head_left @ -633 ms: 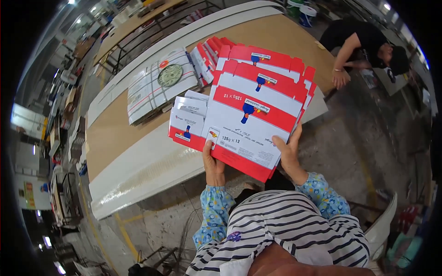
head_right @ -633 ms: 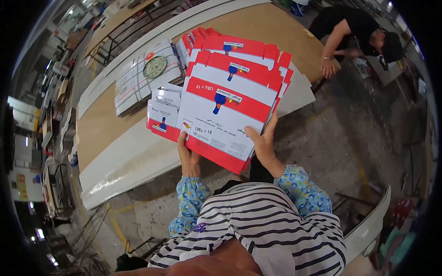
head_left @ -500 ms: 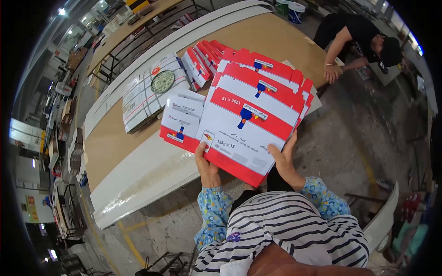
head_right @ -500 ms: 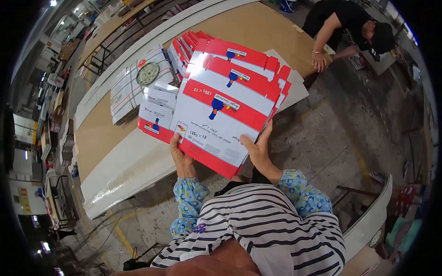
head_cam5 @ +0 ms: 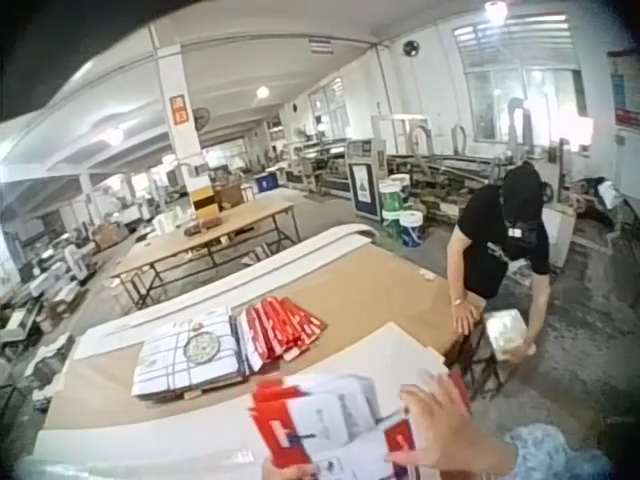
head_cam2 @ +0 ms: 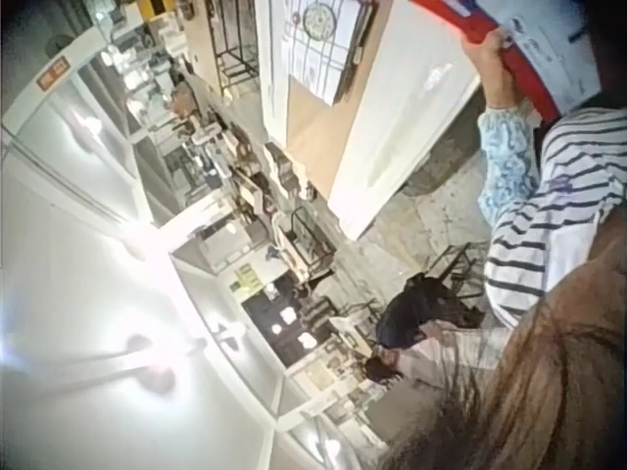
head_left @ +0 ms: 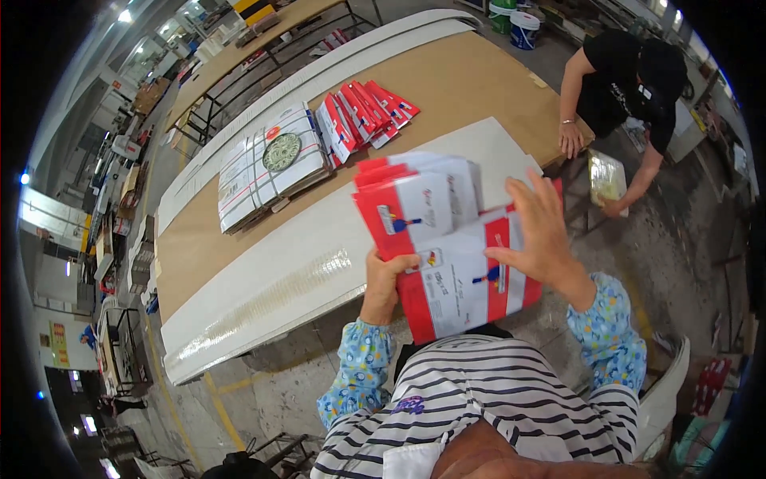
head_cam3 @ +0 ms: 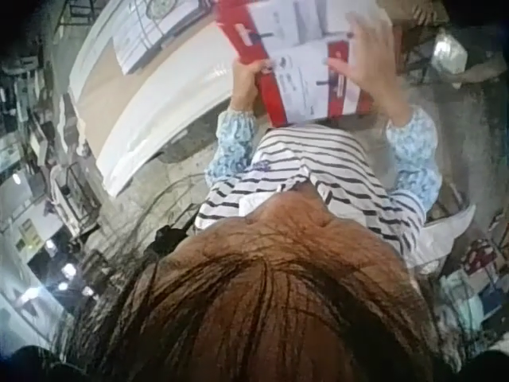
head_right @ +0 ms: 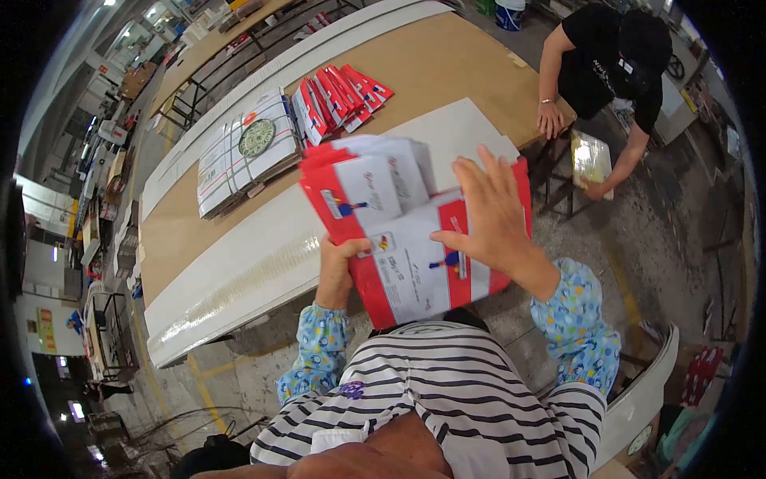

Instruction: Sort and arrange stacks of flat cardboard boxes on an industrial work table.

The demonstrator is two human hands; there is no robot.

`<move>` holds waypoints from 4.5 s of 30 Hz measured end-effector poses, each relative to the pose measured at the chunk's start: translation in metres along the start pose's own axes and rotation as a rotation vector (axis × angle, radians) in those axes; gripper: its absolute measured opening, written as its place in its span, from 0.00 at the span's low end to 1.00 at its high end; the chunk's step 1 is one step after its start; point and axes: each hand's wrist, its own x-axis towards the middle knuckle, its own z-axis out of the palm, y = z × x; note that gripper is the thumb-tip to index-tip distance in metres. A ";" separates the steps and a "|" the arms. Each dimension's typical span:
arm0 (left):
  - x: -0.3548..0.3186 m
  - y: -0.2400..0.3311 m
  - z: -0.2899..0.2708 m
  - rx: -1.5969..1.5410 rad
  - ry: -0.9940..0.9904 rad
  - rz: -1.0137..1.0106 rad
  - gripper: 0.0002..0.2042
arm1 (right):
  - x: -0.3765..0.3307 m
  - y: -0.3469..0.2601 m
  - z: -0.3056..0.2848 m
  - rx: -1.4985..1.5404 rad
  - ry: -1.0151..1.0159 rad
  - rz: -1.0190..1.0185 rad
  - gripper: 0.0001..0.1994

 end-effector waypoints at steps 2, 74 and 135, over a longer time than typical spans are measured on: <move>-0.001 -0.015 0.028 -0.034 0.002 -0.045 0.19 | 0.004 0.037 0.016 -0.143 -0.365 0.043 0.45; 0.166 -0.055 -0.381 0.331 0.264 0.671 0.41 | 0.092 0.067 0.414 0.694 -0.044 1.163 0.13; 0.132 -0.227 0.216 -0.503 -1.003 -1.024 0.23 | -0.344 0.028 0.205 0.308 1.359 1.425 0.17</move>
